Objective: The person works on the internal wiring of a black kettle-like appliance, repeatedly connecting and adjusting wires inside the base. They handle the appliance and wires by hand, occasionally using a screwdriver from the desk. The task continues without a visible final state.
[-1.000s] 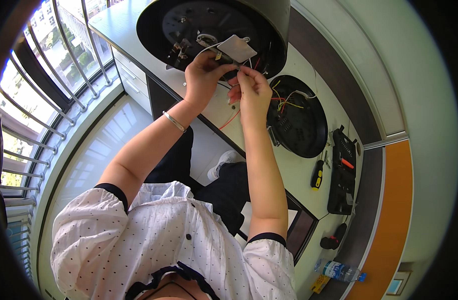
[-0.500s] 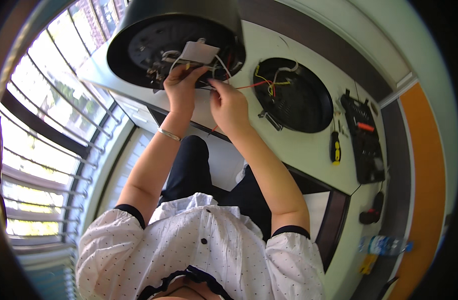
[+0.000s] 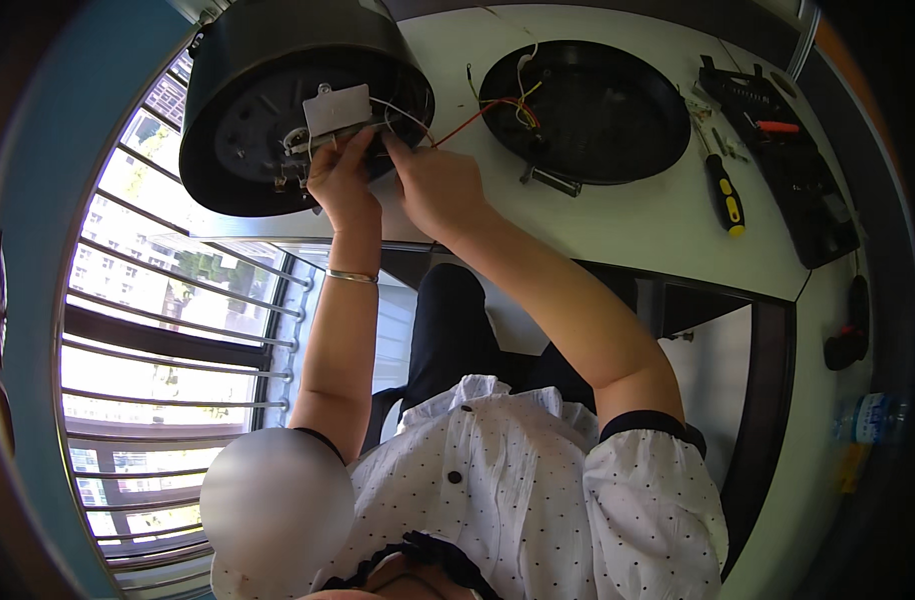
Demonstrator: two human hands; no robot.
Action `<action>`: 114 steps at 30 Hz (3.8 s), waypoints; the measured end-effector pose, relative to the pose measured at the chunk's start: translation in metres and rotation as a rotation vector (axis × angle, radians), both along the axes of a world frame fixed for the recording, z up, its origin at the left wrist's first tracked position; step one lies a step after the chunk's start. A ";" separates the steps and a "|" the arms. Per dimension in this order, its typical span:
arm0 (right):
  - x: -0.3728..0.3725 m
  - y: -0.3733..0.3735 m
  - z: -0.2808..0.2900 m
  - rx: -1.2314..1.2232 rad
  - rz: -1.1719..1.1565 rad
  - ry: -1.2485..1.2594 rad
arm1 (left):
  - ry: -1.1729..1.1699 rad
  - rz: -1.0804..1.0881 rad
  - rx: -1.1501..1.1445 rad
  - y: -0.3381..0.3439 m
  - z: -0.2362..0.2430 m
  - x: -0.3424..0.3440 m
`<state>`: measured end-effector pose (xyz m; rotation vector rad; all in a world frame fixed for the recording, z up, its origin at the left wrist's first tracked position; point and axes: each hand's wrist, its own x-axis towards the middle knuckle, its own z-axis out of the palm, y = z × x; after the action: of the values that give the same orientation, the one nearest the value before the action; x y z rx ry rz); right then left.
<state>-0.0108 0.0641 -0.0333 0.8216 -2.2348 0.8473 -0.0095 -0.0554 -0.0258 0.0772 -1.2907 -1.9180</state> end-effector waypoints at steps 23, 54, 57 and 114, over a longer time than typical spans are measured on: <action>0.009 0.013 -0.010 -0.207 0.161 0.104 | -0.092 0.021 -0.107 0.009 0.005 0.002; 0.003 0.003 0.038 -0.080 -0.186 0.263 | -0.102 -0.044 -0.069 0.005 0.013 0.006; 0.000 0.015 0.050 -0.057 -0.166 0.358 | -0.072 -0.054 -0.098 0.000 0.011 0.004; 0.025 -0.022 -0.006 -0.515 0.414 -0.219 | -0.013 -0.082 0.084 0.001 0.004 0.001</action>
<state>0.0138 0.0417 -0.0394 0.9789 -1.8976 1.6919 -0.0085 -0.0547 -0.0215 0.0802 -1.2390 -2.0444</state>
